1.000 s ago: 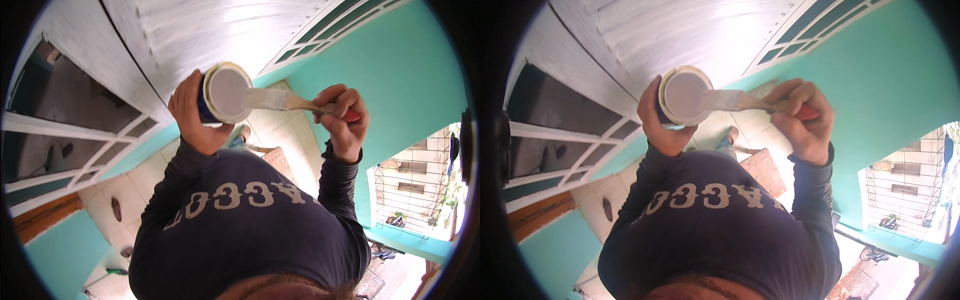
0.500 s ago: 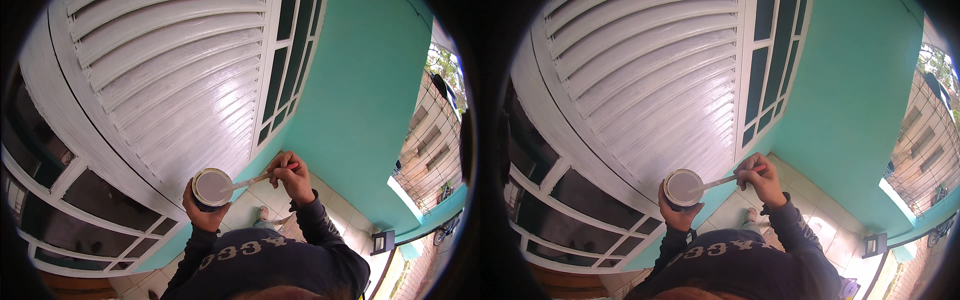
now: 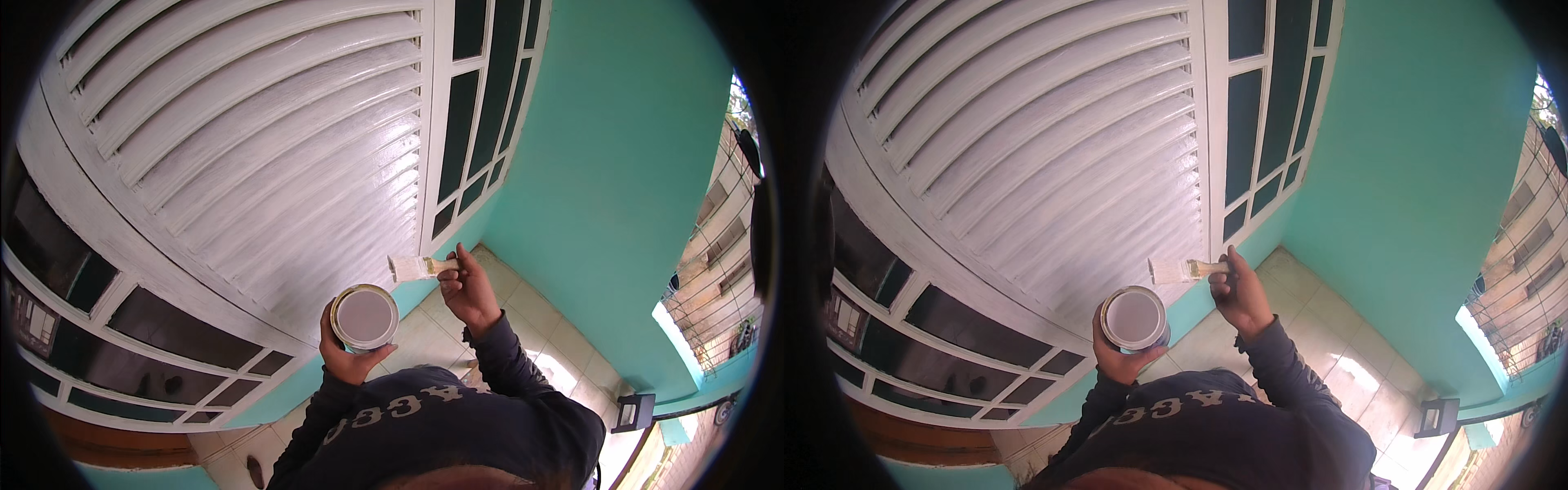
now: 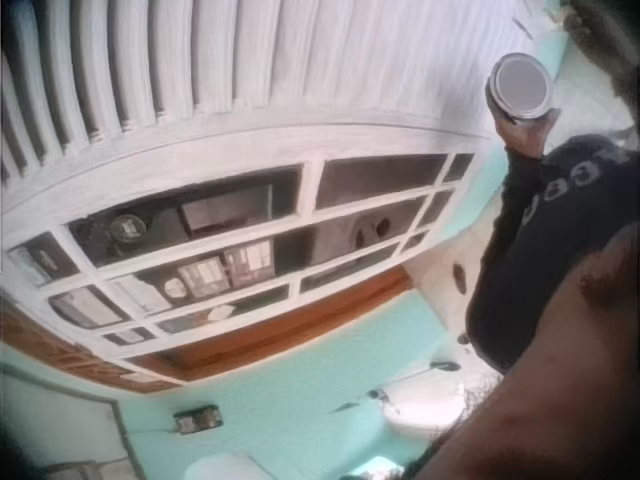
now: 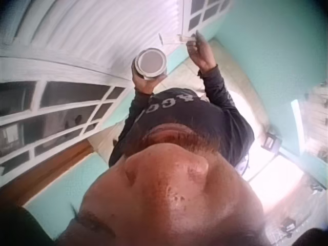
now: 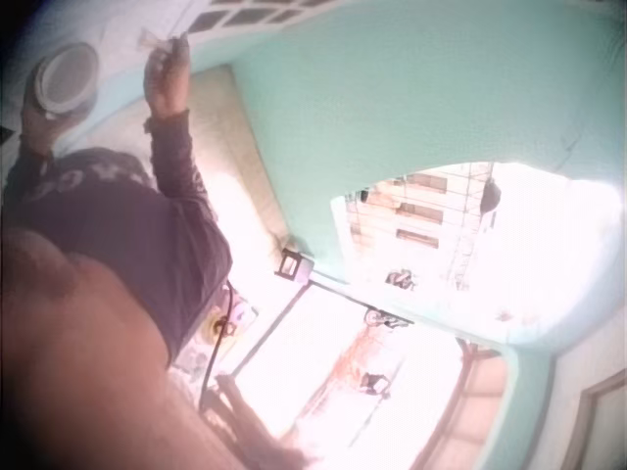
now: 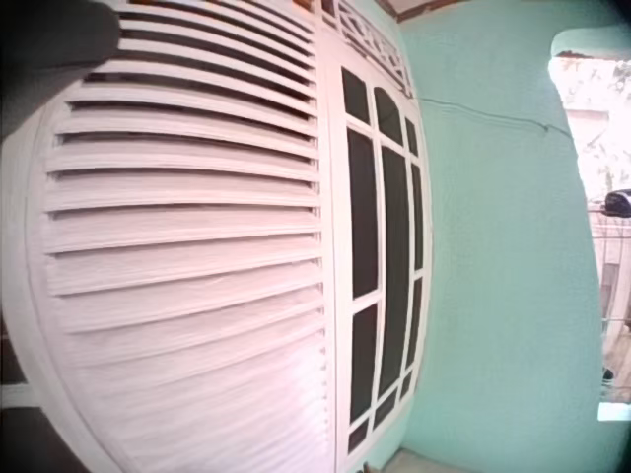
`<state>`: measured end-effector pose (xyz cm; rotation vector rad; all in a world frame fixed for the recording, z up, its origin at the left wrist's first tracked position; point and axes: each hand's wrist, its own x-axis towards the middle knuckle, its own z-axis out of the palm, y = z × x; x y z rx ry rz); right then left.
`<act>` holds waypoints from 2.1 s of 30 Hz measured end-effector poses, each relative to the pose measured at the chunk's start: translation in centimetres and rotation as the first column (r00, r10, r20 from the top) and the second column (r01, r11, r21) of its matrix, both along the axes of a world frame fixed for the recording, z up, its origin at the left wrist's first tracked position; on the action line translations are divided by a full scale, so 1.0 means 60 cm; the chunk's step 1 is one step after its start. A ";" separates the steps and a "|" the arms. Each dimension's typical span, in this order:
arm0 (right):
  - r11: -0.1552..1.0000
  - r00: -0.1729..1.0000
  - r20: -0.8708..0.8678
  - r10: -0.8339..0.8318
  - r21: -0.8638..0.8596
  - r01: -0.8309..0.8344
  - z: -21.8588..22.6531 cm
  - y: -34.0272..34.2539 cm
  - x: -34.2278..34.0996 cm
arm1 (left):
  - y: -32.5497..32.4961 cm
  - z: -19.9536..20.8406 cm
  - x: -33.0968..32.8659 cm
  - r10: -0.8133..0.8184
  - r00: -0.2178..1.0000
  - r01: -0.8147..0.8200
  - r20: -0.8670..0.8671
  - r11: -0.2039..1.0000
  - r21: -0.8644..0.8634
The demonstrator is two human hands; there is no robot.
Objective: The person paints the white slats of a window shutter using a paintbrush and a paint can. They repeatedly dip the brush into the can and apply white paint to the slats in a systematic manner.
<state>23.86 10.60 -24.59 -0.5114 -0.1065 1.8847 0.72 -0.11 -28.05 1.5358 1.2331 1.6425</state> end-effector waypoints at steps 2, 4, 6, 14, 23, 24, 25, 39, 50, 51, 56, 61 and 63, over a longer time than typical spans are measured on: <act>0.999 0.989 -0.143 0.050 0.011 -0.049 0.007 0.034 0.008 | -0.001 0.008 0.008 0.062 0.998 -0.062 -0.015 0.998 -0.013; 0.997 0.949 -0.304 0.080 0.015 -0.079 0.011 0.073 0.025 | 0.001 0.010 0.011 0.108 0.994 -0.108 -0.028 0.994 -0.015; 0.994 0.943 -0.332 0.020 0.107 0.016 0.040 0.114 0.046 | -0.007 0.009 0.019 0.154 0.987 -0.155 -0.034 0.988 -0.024; 0.708 0.927 -0.275 -0.256 0.600 0.374 0.181 0.216 0.077 | -0.012 0.010 0.039 0.269 0.959 -0.267 -0.086 0.963 0.033; 0.439 0.810 -0.294 -0.507 0.721 0.536 0.223 0.216 0.054 | -0.017 0.017 0.023 0.287 0.958 -0.288 -0.023 0.958 -0.010; 0.385 0.778 -0.284 -0.560 0.743 0.548 0.230 0.212 0.052 | -0.011 0.022 0.018 0.269 0.963 -0.268 -0.028 0.963 0.011; 0.340 0.736 -0.273 -0.620 0.752 0.565 0.234 0.203 0.046 | -0.004 0.028 0.014 0.246 0.969 -0.246 -0.021 0.969 0.013; -0.057 0.180 -0.096 -0.979 0.975 0.213 0.238 0.249 -0.073 | 0.034 0.078 -0.100 0.020 0.984 -0.018 -0.179 1.000 0.014; -0.232 -0.179 -0.234 -0.956 0.972 -0.032 0.254 0.248 -0.094 | 0.056 0.054 -0.100 -0.050 0.998 0.052 0.041 0.996 -0.071; -0.240 -0.200 -0.245 -0.949 0.970 -0.046 0.253 0.251 -0.098 | 0.059 0.051 -0.101 -0.051 0.998 0.053 0.029 0.996 -0.068; -0.234 -0.236 -0.246 -0.940 0.969 -0.080 0.273 0.255 -0.123 | 0.069 0.054 -0.100 -0.041 0.999 0.043 0.032 0.996 -0.073; -0.202 -0.228 -0.263 -0.938 0.945 -0.258 0.293 0.264 -0.148 | 0.068 0.040 -0.107 -0.026 1.000 0.027 0.014 0.995 -0.091; -0.263 -0.184 -0.337 -0.923 0.905 -0.335 0.297 0.263 -0.160 | 0.066 0.042 -0.105 -0.025 0.999 0.029 0.047 0.994 -0.103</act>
